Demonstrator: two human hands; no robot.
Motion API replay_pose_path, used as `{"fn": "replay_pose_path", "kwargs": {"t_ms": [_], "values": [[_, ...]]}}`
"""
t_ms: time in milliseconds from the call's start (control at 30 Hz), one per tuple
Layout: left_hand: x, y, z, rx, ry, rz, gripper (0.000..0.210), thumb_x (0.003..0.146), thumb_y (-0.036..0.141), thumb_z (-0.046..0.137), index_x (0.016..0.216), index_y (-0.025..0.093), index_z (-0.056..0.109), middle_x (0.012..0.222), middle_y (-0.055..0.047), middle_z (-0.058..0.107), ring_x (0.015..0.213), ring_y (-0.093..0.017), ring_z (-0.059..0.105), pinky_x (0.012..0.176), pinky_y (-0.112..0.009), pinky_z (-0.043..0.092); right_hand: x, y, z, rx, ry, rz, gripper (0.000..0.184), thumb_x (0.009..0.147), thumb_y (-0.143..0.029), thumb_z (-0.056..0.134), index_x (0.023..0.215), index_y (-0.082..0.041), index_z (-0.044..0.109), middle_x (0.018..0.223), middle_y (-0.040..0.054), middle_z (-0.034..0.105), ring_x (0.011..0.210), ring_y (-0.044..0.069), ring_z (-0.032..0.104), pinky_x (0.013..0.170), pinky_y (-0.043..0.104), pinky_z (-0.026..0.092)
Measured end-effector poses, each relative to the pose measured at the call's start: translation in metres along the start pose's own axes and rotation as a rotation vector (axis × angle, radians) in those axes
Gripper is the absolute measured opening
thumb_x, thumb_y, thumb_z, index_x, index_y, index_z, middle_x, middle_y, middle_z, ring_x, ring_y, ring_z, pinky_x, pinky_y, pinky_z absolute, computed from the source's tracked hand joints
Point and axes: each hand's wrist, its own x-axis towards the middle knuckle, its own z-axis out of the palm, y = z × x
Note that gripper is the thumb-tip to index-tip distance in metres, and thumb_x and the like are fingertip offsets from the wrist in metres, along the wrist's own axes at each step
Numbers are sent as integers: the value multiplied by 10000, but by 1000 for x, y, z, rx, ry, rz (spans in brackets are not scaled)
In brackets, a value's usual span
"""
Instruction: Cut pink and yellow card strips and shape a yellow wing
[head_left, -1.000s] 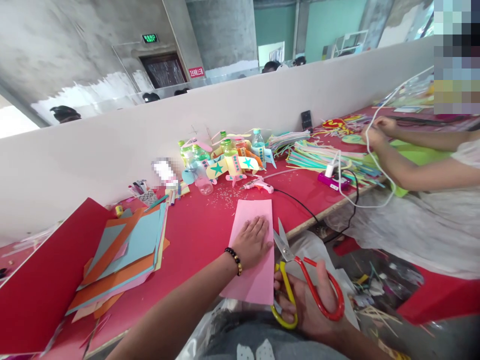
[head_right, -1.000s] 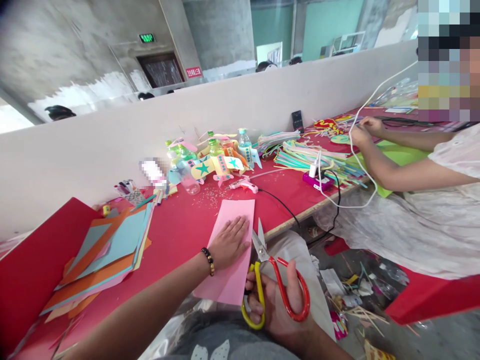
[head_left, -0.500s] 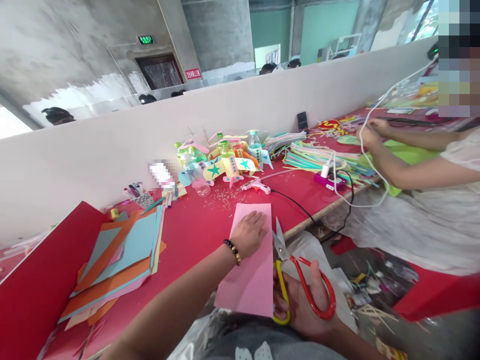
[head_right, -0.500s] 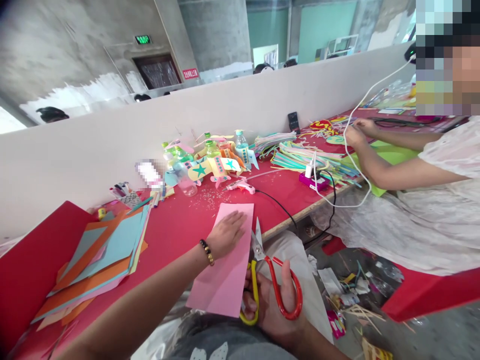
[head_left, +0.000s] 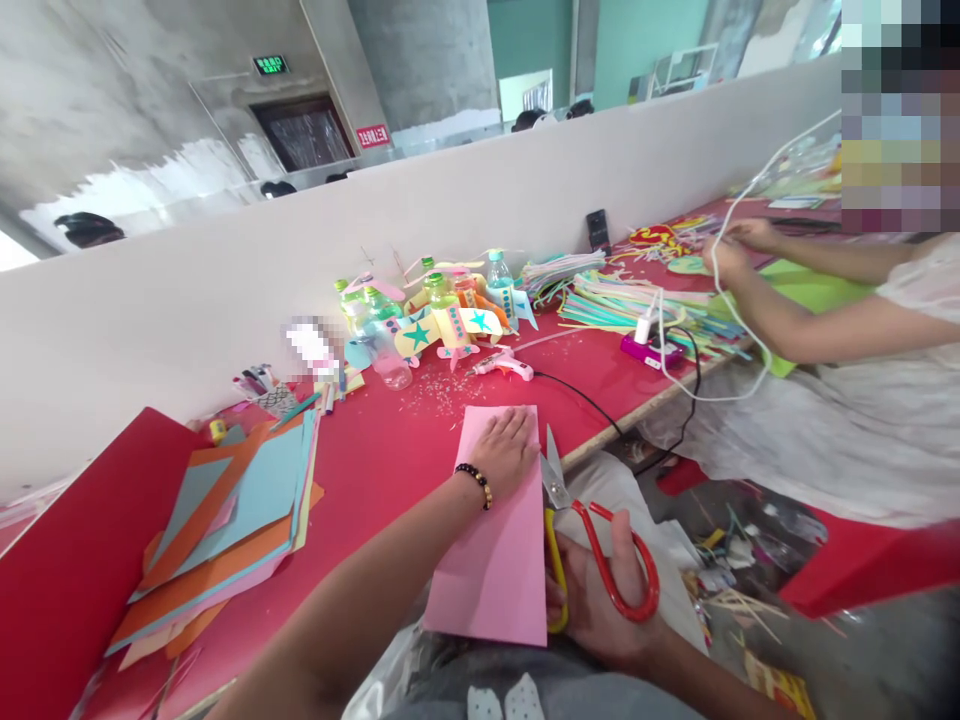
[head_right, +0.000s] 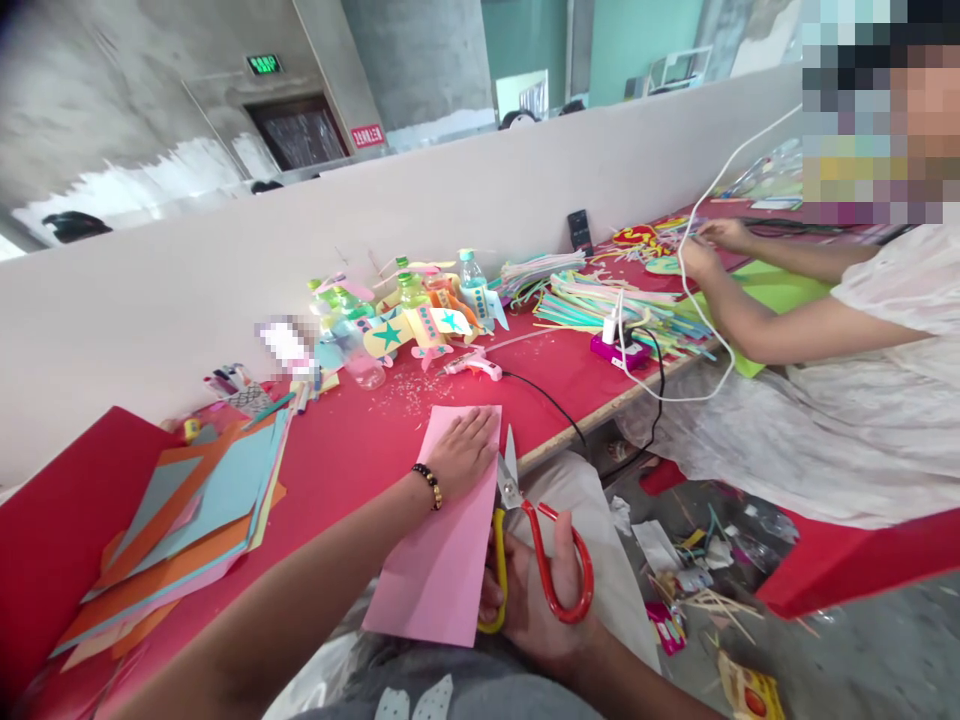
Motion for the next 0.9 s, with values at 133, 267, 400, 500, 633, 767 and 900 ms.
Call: {"fn": "replay_pose_path", "kwargs": {"t_ms": [133, 267, 400, 500, 633, 767, 900], "values": [[-2, 2, 0, 24, 14, 10, 542, 967, 391, 180, 1455, 166, 252, 1521, -57, 255, 1406, -226, 203, 1146, -441, 212, -2, -1, -3, -14, -38, -2, 913, 618, -921, 197, 947, -162, 584, 583, 40, 529, 562, 184, 463, 571, 310, 351], [-3, 3, -1, 21, 9, 18, 545, 969, 394, 183, 1455, 158, 249, 1519, -63, 259, 1407, -226, 199, 1145, -442, 213, -2, -2, 1, -36, -51, -8, 923, 591, -934, 204, 943, -169, 582, 597, 39, 529, 569, 192, 472, 580, 320, 357], [-3, 2, 0, 4, 19, 20, 559, 968, 414, 170, 1459, 155, 236, 1524, -66, 243, 1411, -224, 187, 1146, -443, 208, 3, -2, 6, -42, -18, -45, 851, 642, -906, 177, 911, -197, 563, 642, 42, 550, 575, 180, 470, 573, 310, 364], [-6, 3, 0, -7, 21, 35, 567, 967, 427, 163, 1461, 157, 228, 1524, -65, 244, 1411, -225, 187, 1146, -442, 206, 2, 0, 7, -44, -9, -55, 853, 645, -906, 171, 902, -194, 566, 632, 44, 544, 575, 182, 465, 571, 316, 371], [-12, 8, 0, -7, 18, 45, 567, 966, 422, 179, 1463, 155, 222, 1521, -77, 252, 1409, -222, 192, 1147, -436, 196, -1, 2, 7, -32, -23, -61, 892, 610, -926, 171, 897, -184, 575, 599, 35, 516, 551, 176, 448, 552, 316, 360], [-14, 10, -1, 3, 20, 46, 577, 964, 432, 174, 1464, 147, 213, 1523, -74, 247, 1411, -227, 185, 1145, -436, 200, 3, -2, 7, -43, 2, -58, 832, 646, -901, 219, 911, -197, 574, 644, 45, 545, 573, 179, 458, 565, 323, 361], [-14, 10, -1, 4, 10, 51, 584, 965, 439, 165, 1463, 138, 214, 1522, -72, 250, 1410, -230, 186, 1146, -436, 202, 7, 0, 2, -26, 19, -86, 790, 674, -881, 236, 904, -204, 574, 652, 42, 546, 575, 177, 457, 566, 325, 360]]}}
